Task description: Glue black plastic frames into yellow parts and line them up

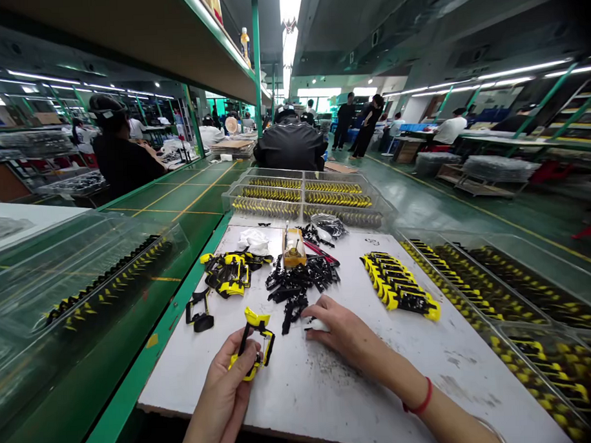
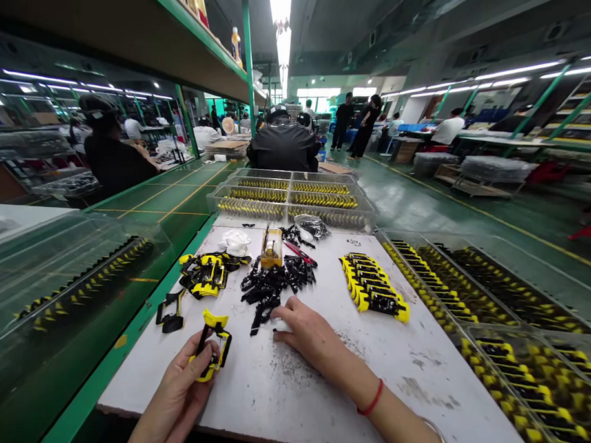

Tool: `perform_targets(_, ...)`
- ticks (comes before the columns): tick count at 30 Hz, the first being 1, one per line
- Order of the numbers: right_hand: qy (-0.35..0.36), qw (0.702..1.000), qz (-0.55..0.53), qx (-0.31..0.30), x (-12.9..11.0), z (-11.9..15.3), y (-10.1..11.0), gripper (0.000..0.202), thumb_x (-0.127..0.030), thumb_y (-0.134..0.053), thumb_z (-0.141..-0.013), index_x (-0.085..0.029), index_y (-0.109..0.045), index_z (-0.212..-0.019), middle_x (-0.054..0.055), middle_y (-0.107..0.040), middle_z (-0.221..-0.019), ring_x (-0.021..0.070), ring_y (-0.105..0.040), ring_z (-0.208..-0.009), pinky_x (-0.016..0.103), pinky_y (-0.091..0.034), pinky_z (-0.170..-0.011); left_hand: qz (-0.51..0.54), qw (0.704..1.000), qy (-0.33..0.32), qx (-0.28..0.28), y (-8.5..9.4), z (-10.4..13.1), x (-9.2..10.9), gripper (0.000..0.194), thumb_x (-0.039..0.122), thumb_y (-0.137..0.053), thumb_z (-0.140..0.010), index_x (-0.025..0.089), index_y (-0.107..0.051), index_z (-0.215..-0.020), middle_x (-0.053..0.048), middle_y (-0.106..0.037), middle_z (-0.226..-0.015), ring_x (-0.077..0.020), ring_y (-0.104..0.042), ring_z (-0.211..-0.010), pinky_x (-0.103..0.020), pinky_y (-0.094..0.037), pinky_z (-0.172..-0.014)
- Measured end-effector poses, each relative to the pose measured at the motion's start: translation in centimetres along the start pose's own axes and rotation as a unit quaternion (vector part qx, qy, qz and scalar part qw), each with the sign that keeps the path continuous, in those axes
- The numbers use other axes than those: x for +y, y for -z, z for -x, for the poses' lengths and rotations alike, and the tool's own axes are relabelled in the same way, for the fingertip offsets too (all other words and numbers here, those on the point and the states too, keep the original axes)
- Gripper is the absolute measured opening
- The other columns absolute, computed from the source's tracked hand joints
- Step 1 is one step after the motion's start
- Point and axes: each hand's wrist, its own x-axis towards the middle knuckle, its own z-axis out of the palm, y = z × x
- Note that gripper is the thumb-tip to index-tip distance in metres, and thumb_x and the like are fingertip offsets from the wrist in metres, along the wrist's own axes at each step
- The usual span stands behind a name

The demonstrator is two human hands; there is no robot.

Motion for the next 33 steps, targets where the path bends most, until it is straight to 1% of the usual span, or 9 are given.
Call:
perform_targets(4,0.005,1.0,0.013,-0.012,0.2,0.2,-0.4,0.012,-0.018,-0.062,-0.083,-0.022,-0.062,-0.094,0.004,-0.058,-0.093,0.0177,-0.06,-0.08,0.028,-0.047,-0.07,-0.039,0.999,-0.016,-0.008,-0.3,0.2,0.2,0.046,0.019,-0.077,-0.07,0.018,-0.058,-0.112,-0.002,-0.064,-0.088,-0.0079,-0.059,-0.071,-0.017,-0.051,-0.063)
perform_targets(7,0.007,0.999,-0.043,-0.015,0.5,1.1,-0.1,0.012,-0.021,-0.056,-0.087,-0.023,-0.061,-0.097,0.003,-0.062,-0.092,0.0168,-0.06,-0.08,0.027,-0.046,-0.071,-0.036,0.999,-0.019,-0.022,-0.5,0.2,-0.2,0.054,0.021,-0.079,-0.069,0.019,-0.054,-0.117,-0.002,-0.061,-0.087,-0.0086,-0.057,-0.069,-0.021,-0.051,-0.065)
perform_targets(10,-0.04,0.99,-0.134,-0.017,1.0,2.5,0.6,0.013,-0.03,-0.053,-0.088,-0.022,-0.06,-0.095,0.001,-0.063,-0.085,0.0151,-0.058,-0.075,0.026,-0.045,-0.07,-0.038,0.999,-0.033,-0.002,-0.7,-0.1,-0.9,0.051,0.024,-0.082,-0.064,0.018,-0.058,-0.109,0.002,-0.057,-0.079,-0.0078,-0.054,-0.066,-0.019,-0.049,-0.063)
perform_targets(15,-0.147,0.919,-0.363,-0.032,2.3,5.4,1.2,0.033,-0.04,-0.068,-0.076,-0.02,-0.055,-0.098,-0.002,-0.058,-0.075,0.0106,-0.05,-0.063,0.021,-0.039,-0.056,-0.077,0.996,-0.04,0.016,-1.4,-0.6,-2.1,0.043,0.029,-0.083,-0.06,0.013,-0.062,-0.094,-0.002,-0.057,-0.084,-0.011,-0.055,-0.076,-0.02,-0.048,-0.068)
perform_targets(17,-0.155,0.887,-0.434,-0.023,2.2,6.2,1.2,0.039,-0.041,-0.072,-0.071,-0.019,-0.052,-0.096,-0.004,-0.056,-0.07,0.0089,-0.048,-0.058,0.02,-0.037,-0.052,-0.105,0.993,-0.056,0.028,-2.0,-0.6,-2.6,0.047,0.028,-0.083,-0.059,0.014,-0.059,-0.097,0.0,-0.056,-0.081,-0.0113,-0.054,-0.075,-0.022,-0.049,-0.069)
perform_targets(19,-0.169,0.874,-0.456,-0.003,1.7,6.6,1.3,0.038,-0.043,-0.072,-0.071,-0.019,-0.05,-0.091,-0.005,-0.053,-0.065,0.0075,-0.045,-0.054,0.019,-0.034,-0.049,-0.132,0.988,-0.075,0.029,-2.7,-0.6,-3.2,0.054,0.028,-0.082,-0.061,0.018,-0.054,-0.107,0.003,-0.052,-0.075,-0.0103,-0.052,-0.07,-0.02,-0.047,-0.064)
perform_targets(24,-0.186,0.885,-0.425,0.026,-0.1,6.7,1.6,0.028,-0.041,-0.062,-0.081,-0.018,-0.05,-0.089,-0.005,-0.055,-0.059,0.007,-0.045,-0.049,0.019,-0.036,-0.047,-0.166,0.983,-0.08,-0.003,-3.6,-0.9,-5.1,0.065,0.036,-0.076,-0.068,0.023,-0.043,-0.122,0.003,-0.055,-0.073,-0.0112,-0.054,-0.067,-0.02,-0.045,-0.06)
perform_targets(30,-0.159,0.905,-0.393,0.027,-1.6,7.0,1.6,0.023,-0.038,-0.057,-0.084,-0.016,-0.056,-0.092,0.002,-0.066,-0.068,0.0105,-0.055,-0.054,0.021,-0.045,-0.052,-0.215,0.972,-0.062,-0.07,-3.8,-1.3,-6.9,0.064,0.051,-0.069,-0.073,0.017,-0.049,-0.123,0.001,-0.059,-0.059,-0.0155,-0.06,-0.06,-0.022,-0.042,-0.052)
perform_targets(33,-0.119,0.933,-0.338,0.045,-2.4,7.1,1.9,0.014,-0.029,-0.057,-0.084,-0.017,-0.059,-0.09,0.004,-0.07,-0.079,0.0126,-0.06,-0.062,0.023,-0.048,-0.059,-0.192,0.975,-0.057,-0.096,-4.0,-1.0,-7.1,0.064,0.054,-0.072,-0.068,0.017,-0.055,-0.118,-0.003,-0.063,-0.066,-0.0165,-0.062,-0.062,-0.022,-0.042,-0.051)
